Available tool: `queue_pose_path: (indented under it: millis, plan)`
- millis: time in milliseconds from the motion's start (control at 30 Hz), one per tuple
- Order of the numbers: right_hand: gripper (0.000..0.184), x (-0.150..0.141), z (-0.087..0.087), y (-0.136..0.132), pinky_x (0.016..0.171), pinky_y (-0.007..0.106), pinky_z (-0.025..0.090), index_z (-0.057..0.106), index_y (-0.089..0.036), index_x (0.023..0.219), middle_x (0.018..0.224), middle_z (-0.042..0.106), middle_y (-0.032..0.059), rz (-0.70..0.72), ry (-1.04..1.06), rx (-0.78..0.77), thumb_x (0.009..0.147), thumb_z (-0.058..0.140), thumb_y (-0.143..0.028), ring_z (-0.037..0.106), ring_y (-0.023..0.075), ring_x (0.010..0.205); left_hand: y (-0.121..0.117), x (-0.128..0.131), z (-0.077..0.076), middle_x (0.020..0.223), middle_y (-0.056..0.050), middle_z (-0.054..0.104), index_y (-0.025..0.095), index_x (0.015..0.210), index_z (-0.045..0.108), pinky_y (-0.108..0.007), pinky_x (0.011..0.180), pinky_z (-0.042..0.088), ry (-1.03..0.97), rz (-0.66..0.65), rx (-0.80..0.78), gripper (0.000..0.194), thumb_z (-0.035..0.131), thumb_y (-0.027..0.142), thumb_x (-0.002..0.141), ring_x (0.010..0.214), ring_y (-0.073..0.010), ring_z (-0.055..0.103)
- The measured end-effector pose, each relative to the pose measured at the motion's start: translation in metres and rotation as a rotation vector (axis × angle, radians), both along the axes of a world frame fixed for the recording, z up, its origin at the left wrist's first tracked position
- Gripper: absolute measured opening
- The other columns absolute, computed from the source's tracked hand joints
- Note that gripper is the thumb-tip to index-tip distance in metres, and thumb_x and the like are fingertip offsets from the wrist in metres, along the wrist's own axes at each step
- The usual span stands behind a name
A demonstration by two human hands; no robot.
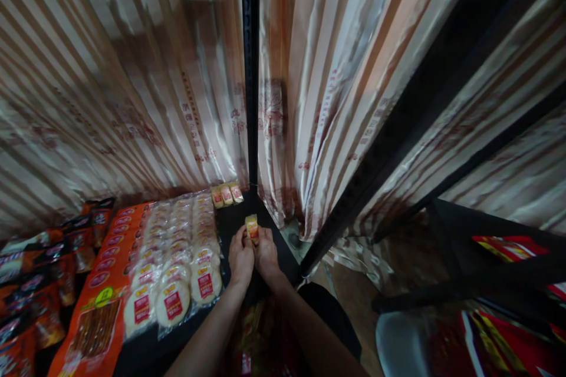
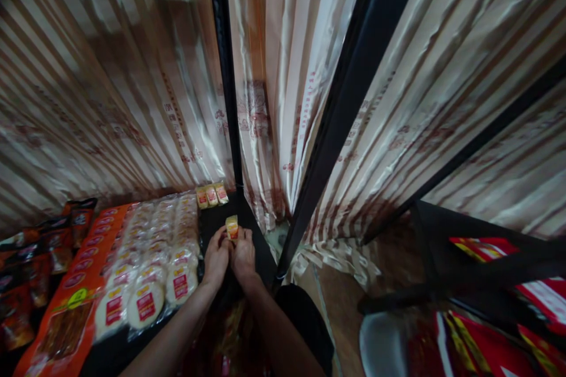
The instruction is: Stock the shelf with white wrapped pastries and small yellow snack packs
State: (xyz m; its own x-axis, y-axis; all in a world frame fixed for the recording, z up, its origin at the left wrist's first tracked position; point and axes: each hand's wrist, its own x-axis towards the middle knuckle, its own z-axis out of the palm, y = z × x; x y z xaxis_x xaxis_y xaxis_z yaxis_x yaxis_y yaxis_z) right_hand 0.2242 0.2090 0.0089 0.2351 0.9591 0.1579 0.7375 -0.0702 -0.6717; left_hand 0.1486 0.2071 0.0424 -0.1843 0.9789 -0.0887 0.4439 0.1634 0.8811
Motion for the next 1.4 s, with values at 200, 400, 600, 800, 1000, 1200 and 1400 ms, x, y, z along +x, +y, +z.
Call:
queue_pose_path:
  millis: [200,400,600,800,1000,1200,1400]
  plan:
    - [0.032,0.002,-0.002,0.024,0.065,0.024,0.045,0.051,-0.015,0.113,0.1,0.052,0.0088,-0.054,0.004,-0.043,0.082,0.043,-0.015,0.057,0.014,0.074,0.023,0.009,-0.005,0.119,-0.011,0.057,0.013,0.112,0.057,-0.029,0.1,0.035,0.037,-0.025,0.026,0.036,0.04,0.022,0.081,0.111,-0.019,0.051]
    - [0.036,0.003,-0.004,0.05,0.067,0.025,0.046,0.051,-0.016,0.116,0.102,0.053,0.01,-0.11,-0.029,-0.036,0.081,0.043,-0.012,0.059,0.0164,0.081,0.047,0.014,-0.01,0.121,-0.012,0.057,0.012,0.111,0.057,-0.03,0.101,0.034,-0.028,-0.044,0.054,0.036,0.04,0.021,0.081,0.113,-0.019,0.051]
    - [0.042,0.004,-0.001,0.07,0.067,0.026,0.045,0.045,-0.02,0.124,0.105,0.056,0.0093,-0.164,-0.039,0.007,0.082,0.043,-0.018,0.06,0.0175,0.084,0.071,0.016,-0.017,0.126,-0.011,0.054,0.014,0.115,0.054,-0.029,0.103,0.032,-0.169,-0.08,0.019,0.037,0.04,0.021,0.082,0.117,-0.0166,0.048]
    - [0.038,0.007,-0.003,0.09,0.069,0.026,0.044,0.05,-0.02,0.12,0.104,0.059,0.0085,-0.184,0.011,0.058,0.083,0.042,-0.019,0.06,0.0168,0.083,0.092,0.016,-0.025,0.132,-0.012,0.048,0.012,0.119,0.052,-0.03,0.106,0.028,-0.252,-0.125,0.046,0.041,0.044,0.025,0.081,0.124,-0.0179,0.043]
    - [0.031,0.006,-0.006,0.105,0.073,0.028,0.043,0.05,-0.015,0.11,0.101,0.061,0.0085,-0.239,0.162,0.139,0.081,0.04,-0.022,0.059,0.0182,0.085,0.108,0.015,-0.029,0.137,-0.008,0.044,0.017,0.12,0.053,-0.032,0.11,0.023,-0.268,-0.162,0.041,0.041,0.046,0.024,0.081,0.128,-0.0174,0.037]
    - [0.019,0.004,-0.008,0.115,0.069,0.029,0.043,0.051,-0.016,0.094,0.087,0.061,0.007,-0.236,0.199,0.173,0.08,0.04,-0.021,0.058,0.0183,0.075,0.117,0.014,-0.026,0.139,-0.006,0.041,0.017,0.122,0.052,-0.03,0.11,0.023,-0.246,-0.159,0.04,0.04,0.043,0.024,0.083,0.129,-0.0156,0.035]
    - [0.019,0.003,-0.009,0.125,0.072,0.028,0.043,0.054,-0.016,0.092,0.089,0.061,0.0066,-0.192,0.181,0.197,0.081,0.038,-0.017,0.057,0.0168,0.079,0.123,0.01,-0.026,0.138,-0.004,0.043,0.02,0.12,0.054,-0.028,0.109,0.024,-0.24,-0.143,0.028,0.038,0.044,0.025,0.083,0.13,-0.0141,0.034]
